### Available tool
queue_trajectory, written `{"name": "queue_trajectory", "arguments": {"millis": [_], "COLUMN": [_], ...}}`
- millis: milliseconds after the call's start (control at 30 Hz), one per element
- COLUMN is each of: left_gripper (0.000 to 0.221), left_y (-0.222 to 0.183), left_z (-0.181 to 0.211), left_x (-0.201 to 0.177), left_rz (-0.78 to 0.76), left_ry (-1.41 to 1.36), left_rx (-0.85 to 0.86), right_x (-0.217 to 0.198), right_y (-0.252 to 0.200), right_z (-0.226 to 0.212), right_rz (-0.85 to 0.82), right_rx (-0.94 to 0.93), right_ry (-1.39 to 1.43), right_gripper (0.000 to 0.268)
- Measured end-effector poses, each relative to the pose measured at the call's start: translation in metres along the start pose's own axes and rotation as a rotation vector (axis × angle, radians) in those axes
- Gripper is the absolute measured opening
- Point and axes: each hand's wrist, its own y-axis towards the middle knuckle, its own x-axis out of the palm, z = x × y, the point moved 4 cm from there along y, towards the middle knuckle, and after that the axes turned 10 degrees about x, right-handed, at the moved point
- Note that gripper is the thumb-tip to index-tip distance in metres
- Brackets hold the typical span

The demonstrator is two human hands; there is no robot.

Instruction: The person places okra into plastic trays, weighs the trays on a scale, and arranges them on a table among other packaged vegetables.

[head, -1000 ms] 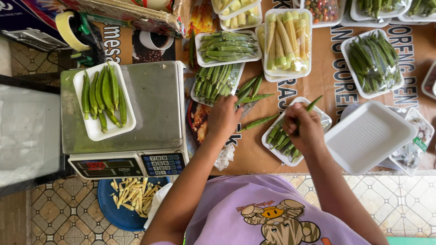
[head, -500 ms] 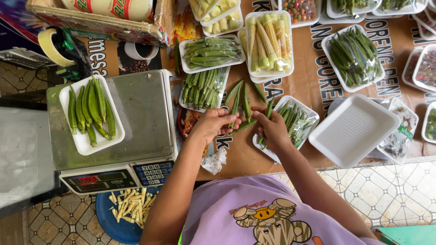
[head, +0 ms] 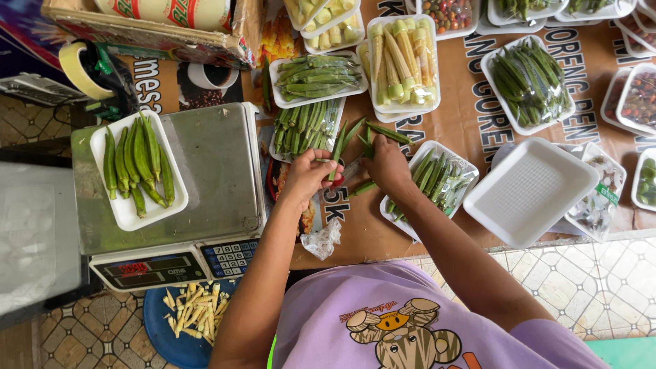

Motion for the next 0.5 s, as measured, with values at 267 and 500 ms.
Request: {"name": "queue_trajectory", "arguments": {"millis": [267,500], "left_gripper": [0.012,0.019], "left_y": [0.072,0.080], "left_z": [-0.008,0.012], "left_x": [0.026,0.072], "left_rz": [0.067,-0.013], "left_ry": [0.995,1.387], "left_rx": [0.335,0.381], "right_x": [-0.042,-0.053], "right_y": [-0.042,-0.077], "right_z": [0.014,0.026], "right_rz": [-0.374,-0.481], "right_rx": [0.101,0.105], "right_ry": [1.106,1.402], "right_gripper": [0.015,0.027]}}
